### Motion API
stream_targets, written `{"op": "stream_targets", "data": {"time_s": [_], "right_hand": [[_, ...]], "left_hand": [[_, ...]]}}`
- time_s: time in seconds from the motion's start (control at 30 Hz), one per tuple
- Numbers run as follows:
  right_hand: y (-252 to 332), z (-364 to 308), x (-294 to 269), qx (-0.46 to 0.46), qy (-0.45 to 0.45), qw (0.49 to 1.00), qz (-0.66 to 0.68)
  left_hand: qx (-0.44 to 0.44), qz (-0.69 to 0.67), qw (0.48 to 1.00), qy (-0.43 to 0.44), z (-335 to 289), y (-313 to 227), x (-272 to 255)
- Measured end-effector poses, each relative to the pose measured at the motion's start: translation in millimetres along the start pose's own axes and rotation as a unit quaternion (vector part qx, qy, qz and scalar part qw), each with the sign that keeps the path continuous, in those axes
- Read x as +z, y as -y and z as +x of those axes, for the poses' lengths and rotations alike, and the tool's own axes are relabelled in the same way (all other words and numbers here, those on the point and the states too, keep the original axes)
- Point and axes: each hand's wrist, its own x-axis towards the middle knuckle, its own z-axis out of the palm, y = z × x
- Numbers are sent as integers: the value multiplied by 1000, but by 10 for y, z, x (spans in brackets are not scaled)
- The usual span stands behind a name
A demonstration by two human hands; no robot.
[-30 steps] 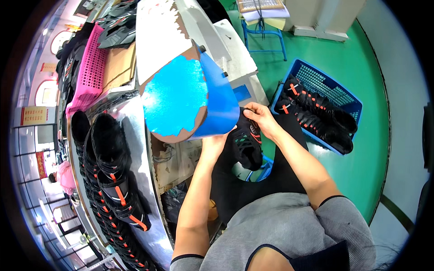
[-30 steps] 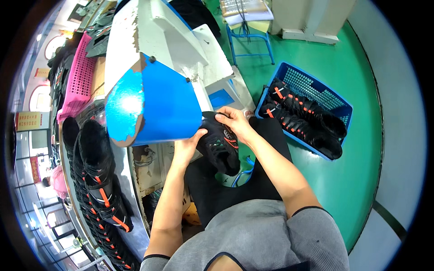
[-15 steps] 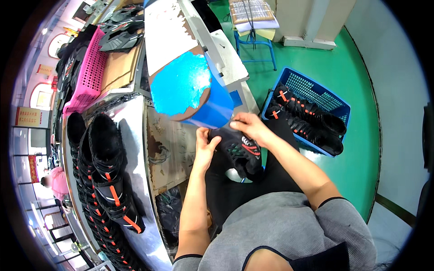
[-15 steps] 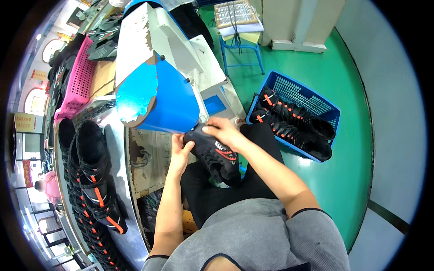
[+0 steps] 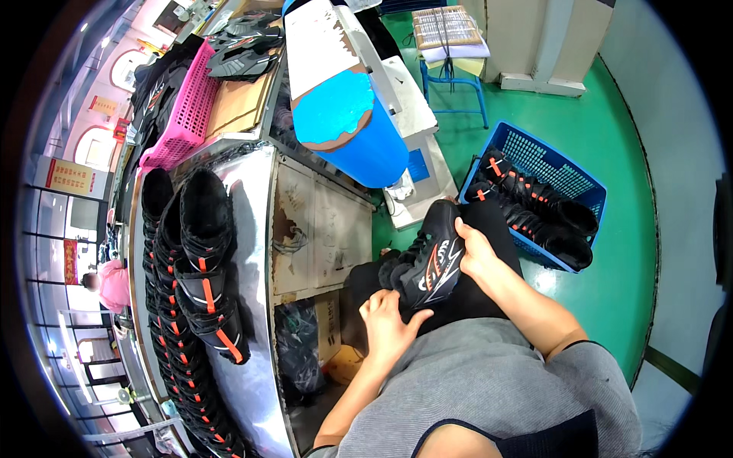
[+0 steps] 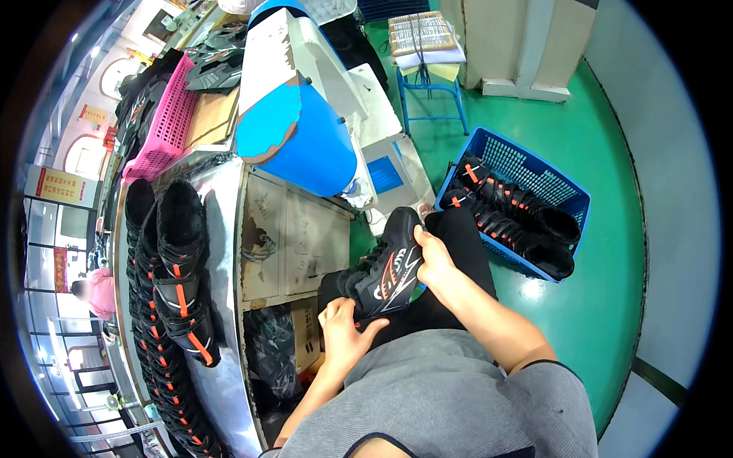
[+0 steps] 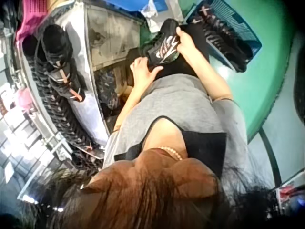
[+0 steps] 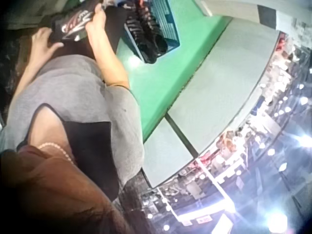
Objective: The person repeatedly picks black shoes with red laces from a blue basket, places them on a blue and white jig, and secures the laces. The person then removes the shoes and places them on a metal table. The process is repeated multiple times.
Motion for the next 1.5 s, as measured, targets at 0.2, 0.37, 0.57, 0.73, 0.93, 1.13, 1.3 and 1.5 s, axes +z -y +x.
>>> {"op": "stream_targets", "data": {"time_s": [0.2,0.37,0.57,0.73,0.93,1.13,1.3,1.5], "right_hand": [[529,-274,198,-437,31,783,-442],[672,-200,778,-378,350,417,-749],[707,379,1007,-341,262,545,-720],[841,589,975,-226,283,695,-621],[782,600,558,-147,282,828,-461],[742,438,777,-179,305,753,-555],[568,118,785,-126,491,710,-489],[320,-124,789,-397,537,438,-602]], "left_hand": [[-95,-259,955,106,313,601,74],[17,-172,982,76,992,628,-195],[-211,-482,851,-4,1604,797,105],[-304,-546,780,38,2045,488,32],[-306,-464,825,102,2147,328,34],[-253,-496,827,74,1723,499,-23],[-261,-769,582,35,1029,746,-382],[-206,-881,357,231,621,1020,-250]]}}
